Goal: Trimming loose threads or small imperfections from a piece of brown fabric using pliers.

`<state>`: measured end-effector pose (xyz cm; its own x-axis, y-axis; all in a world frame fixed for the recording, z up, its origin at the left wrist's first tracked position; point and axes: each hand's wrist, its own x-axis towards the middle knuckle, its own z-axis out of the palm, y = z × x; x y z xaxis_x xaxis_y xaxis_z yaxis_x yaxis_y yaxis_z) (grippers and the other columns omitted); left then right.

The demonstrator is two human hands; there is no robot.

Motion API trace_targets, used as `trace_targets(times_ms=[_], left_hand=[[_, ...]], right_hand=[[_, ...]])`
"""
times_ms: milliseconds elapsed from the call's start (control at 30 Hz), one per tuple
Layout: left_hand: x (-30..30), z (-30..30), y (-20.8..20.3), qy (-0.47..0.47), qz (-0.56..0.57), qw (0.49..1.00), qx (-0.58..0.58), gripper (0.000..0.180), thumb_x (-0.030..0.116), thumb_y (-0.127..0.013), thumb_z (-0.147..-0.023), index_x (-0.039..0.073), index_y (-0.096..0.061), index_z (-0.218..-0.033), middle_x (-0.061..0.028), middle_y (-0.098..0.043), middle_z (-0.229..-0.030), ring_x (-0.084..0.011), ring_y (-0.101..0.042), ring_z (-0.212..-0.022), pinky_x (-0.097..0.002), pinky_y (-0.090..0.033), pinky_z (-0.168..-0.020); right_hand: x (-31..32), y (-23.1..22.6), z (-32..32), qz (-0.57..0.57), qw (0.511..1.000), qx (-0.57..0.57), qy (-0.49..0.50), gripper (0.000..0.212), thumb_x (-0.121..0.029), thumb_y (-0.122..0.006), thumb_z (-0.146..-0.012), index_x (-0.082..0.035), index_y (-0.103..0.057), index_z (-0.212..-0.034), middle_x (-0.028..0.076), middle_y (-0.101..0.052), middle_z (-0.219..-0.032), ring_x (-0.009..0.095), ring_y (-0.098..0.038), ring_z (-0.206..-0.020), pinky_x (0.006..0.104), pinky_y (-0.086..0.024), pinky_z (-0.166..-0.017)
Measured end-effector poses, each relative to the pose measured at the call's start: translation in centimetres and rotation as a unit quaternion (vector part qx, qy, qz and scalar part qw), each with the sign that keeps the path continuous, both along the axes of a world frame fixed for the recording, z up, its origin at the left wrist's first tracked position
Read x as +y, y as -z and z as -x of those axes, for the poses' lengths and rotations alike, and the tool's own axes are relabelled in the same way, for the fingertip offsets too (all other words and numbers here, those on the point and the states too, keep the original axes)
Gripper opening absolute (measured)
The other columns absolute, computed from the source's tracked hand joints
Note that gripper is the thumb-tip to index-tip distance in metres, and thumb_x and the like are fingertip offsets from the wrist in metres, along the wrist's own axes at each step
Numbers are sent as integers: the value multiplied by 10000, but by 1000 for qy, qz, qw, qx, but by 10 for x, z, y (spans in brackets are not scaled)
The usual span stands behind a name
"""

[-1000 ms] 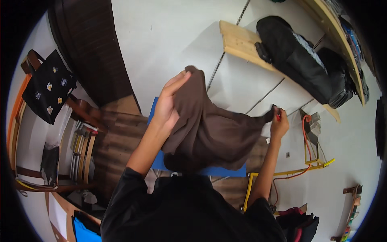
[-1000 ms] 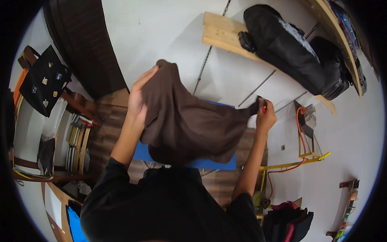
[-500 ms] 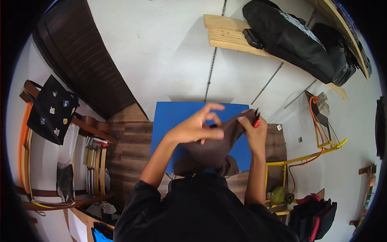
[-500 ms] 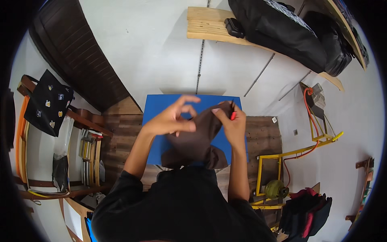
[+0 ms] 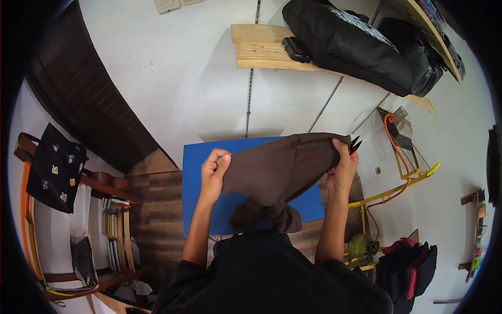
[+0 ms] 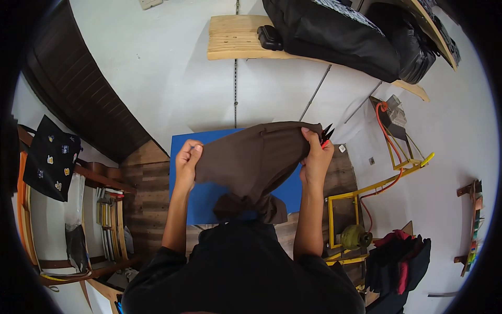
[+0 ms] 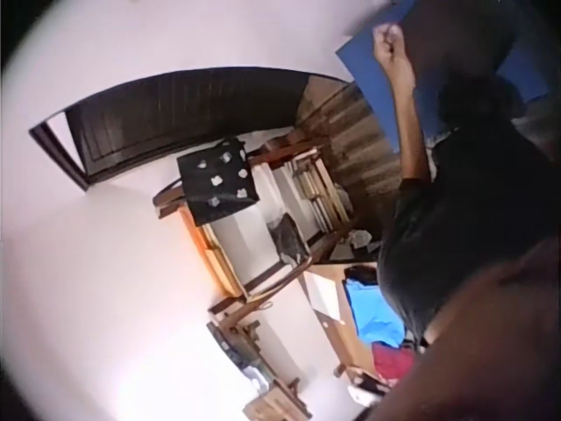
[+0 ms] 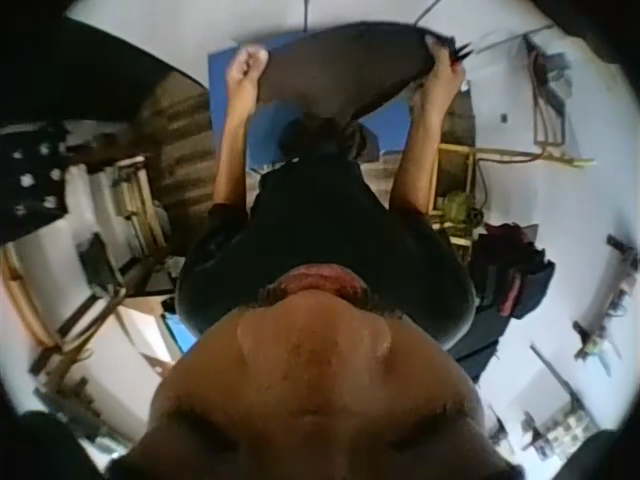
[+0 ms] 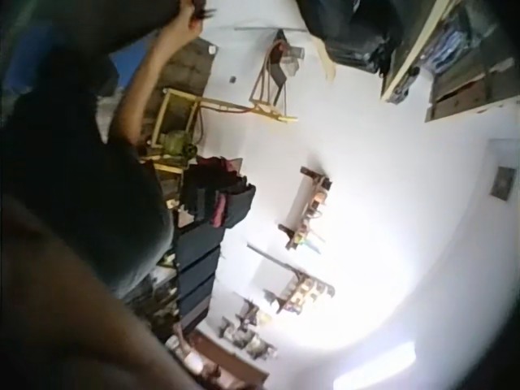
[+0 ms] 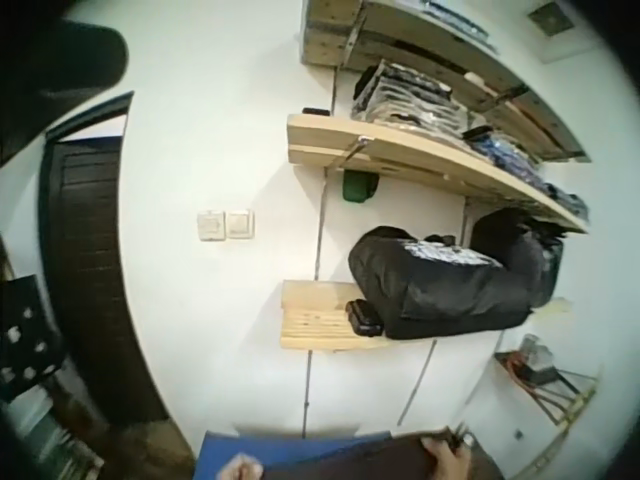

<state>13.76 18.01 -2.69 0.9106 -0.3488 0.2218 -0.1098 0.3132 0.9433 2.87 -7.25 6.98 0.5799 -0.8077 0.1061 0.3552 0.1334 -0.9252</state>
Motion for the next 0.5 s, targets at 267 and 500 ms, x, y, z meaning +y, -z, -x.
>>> trace_targets(times_ms=[267, 500], left_hand=[[13, -5, -30, 189, 40, 977, 93, 371, -46, -676, -804, 29, -562, -1150, -75, -628, -1031, -124, -600, -913, -255, -481, -800], [-5, -12, -44, 147, 191, 965, 106, 431, -75, -671, -799, 32, -541, -1195, -61, -605, -1028, -114, -591, -928, -232, -474, -773]], right_hand=[[-15, 5, 9, -100, 994, 19, 32, 189, -291, -625, -837, -147, -557, -735, -71, -546, -571, 32, -382, -357, 187, -219, -324], [-29, 15, 26, -89, 995, 17, 37, 215, -326, -613, -859, -165, -540, -736, -76, -521, -553, 35, -355, -361, 207, -230, -344]])
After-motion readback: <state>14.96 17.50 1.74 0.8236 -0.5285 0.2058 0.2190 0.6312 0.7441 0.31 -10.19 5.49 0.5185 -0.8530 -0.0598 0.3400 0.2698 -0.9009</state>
